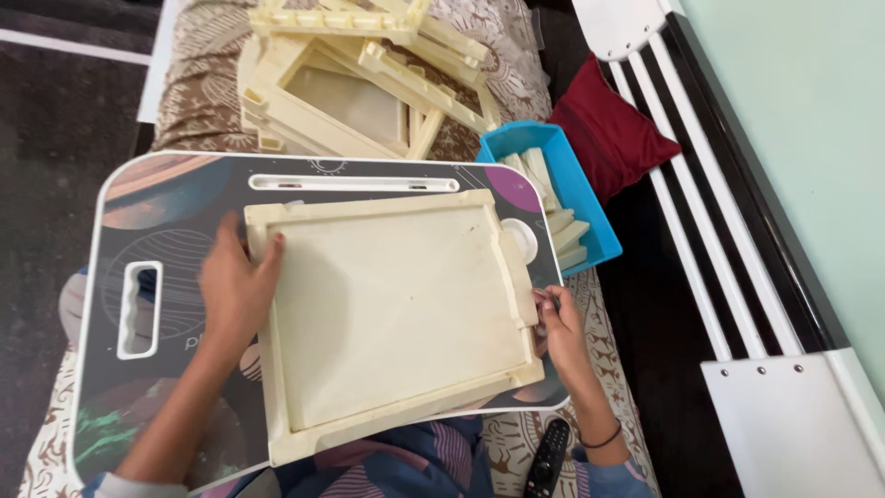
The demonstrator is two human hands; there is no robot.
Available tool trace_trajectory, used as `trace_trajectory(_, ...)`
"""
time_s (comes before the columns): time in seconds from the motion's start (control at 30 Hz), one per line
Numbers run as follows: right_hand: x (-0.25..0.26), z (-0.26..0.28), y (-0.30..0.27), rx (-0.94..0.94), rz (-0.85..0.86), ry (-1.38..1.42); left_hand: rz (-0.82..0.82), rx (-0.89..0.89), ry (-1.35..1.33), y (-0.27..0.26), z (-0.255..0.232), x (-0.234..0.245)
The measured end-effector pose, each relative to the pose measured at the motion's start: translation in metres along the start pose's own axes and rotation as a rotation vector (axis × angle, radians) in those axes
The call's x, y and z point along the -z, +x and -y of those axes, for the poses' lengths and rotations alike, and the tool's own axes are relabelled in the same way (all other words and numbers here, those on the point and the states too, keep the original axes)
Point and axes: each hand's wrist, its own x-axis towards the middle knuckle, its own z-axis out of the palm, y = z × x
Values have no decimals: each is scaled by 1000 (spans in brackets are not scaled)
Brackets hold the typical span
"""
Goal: The person assembles beige plastic frame components on a lap table. They pick up frame pieces from a blue bin, connect them into rectangular frames, and wipe the surfaces with a cloth. The person handles multiple frames one at a time, assembling and cleaning them on the table.
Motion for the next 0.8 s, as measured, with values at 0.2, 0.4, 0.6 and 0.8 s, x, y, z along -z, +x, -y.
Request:
trace_trajectory(0.2, -10, 33, 5, -37, -154, 402, 83, 178, -925, -12, -36, 34)
trace_trajectory(0.4, 12, 66, 33, 258, -49, 1383, 19, -148, -1776, -32, -79, 74)
trace_trajectory(0.6, 11, 29, 102, 128, 310, 928, 120, 179, -940, -40, -51, 50)
trace_trajectory(0.8, 6, 3, 151, 191, 330, 274, 313, 15, -809, -60, -15, -7)
